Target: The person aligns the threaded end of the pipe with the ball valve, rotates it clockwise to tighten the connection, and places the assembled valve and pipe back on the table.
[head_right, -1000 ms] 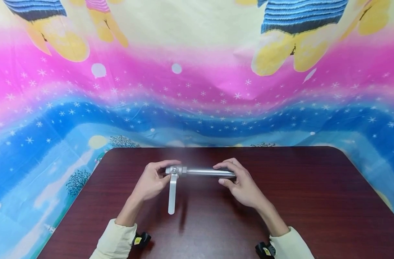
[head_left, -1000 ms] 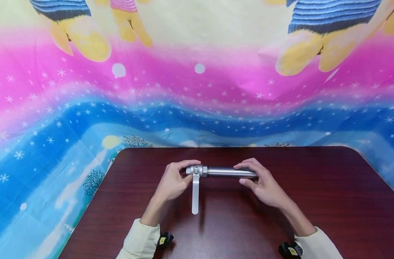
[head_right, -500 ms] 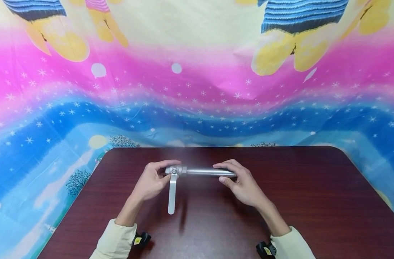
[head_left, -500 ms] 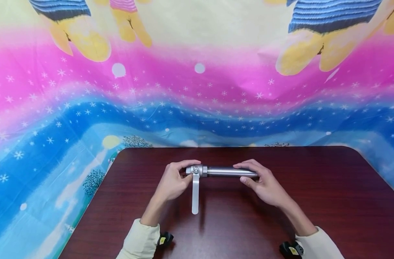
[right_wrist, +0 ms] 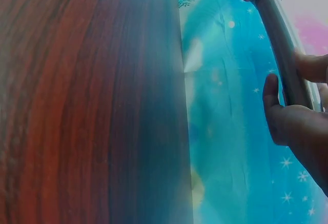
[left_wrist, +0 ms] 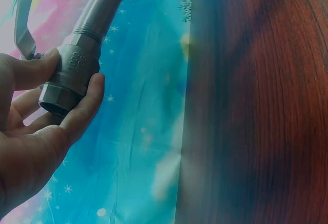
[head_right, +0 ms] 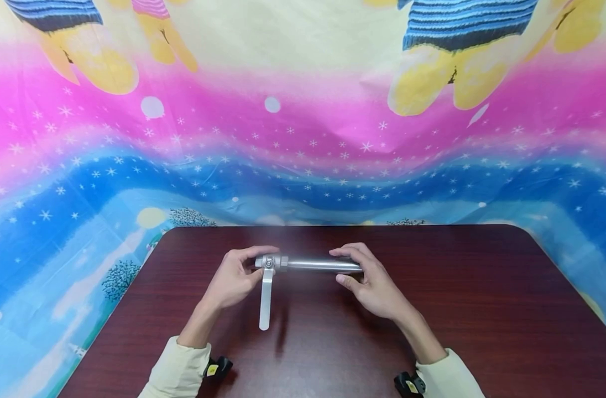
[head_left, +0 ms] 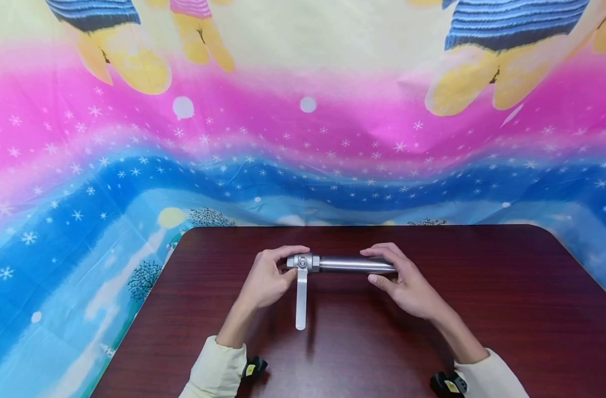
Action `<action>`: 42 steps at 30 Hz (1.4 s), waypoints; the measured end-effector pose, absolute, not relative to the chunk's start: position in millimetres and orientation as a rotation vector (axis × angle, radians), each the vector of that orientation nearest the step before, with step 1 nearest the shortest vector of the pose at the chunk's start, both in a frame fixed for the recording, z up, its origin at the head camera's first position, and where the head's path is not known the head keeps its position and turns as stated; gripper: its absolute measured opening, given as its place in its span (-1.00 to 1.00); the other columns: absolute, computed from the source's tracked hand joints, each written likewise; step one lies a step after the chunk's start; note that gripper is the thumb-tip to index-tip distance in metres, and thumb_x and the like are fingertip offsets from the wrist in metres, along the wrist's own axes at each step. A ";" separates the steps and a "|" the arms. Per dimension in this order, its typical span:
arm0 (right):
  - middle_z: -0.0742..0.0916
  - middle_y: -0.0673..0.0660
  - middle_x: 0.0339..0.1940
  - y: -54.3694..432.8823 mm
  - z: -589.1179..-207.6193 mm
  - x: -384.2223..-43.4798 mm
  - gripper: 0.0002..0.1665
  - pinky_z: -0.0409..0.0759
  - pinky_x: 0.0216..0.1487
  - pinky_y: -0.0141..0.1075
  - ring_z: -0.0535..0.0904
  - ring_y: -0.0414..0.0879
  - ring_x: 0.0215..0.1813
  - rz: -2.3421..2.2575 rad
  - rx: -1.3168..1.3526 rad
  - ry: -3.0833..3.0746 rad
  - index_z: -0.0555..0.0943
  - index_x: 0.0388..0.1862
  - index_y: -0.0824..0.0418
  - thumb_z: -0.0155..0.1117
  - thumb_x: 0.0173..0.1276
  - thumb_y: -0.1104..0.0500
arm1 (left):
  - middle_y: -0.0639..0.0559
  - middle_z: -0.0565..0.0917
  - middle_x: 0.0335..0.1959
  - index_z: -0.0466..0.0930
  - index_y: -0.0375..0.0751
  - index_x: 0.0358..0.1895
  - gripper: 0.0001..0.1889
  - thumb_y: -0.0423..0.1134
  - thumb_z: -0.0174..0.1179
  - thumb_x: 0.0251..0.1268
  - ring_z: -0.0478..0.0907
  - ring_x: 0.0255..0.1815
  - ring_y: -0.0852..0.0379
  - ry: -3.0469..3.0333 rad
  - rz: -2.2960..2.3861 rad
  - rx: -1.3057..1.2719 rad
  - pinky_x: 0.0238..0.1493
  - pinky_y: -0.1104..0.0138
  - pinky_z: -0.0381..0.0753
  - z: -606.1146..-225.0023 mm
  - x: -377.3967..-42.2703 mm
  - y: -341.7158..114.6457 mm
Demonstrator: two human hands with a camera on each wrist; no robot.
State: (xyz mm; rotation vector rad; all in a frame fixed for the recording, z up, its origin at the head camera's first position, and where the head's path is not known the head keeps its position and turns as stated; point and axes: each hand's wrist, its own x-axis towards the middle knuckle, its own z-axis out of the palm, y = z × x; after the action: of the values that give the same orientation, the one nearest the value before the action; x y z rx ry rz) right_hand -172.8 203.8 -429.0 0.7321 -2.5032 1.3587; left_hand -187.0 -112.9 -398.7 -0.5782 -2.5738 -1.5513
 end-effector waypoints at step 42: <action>0.62 0.08 0.29 203.7 -426.9 -171.4 -0.37 0.53 -0.02 -0.46 0.54 -0.21 0.08 1.394 0.719 -2.497 0.63 0.37 -0.02 0.43 0.40 0.42 | -0.06 0.80 -0.13 0.81 -0.03 0.19 -0.48 -0.58 0.28 0.22 0.41 -0.52 0.24 -2.585 -1.561 -0.569 -0.51 0.45 0.33 -396.6 -185.2 -111.7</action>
State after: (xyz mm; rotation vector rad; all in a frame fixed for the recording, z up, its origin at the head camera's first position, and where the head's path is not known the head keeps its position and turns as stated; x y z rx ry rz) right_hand -171.4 203.7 -426.9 0.7193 -2.4969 1.3935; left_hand -185.2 -111.7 -396.6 -0.5694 -2.5852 -1.5612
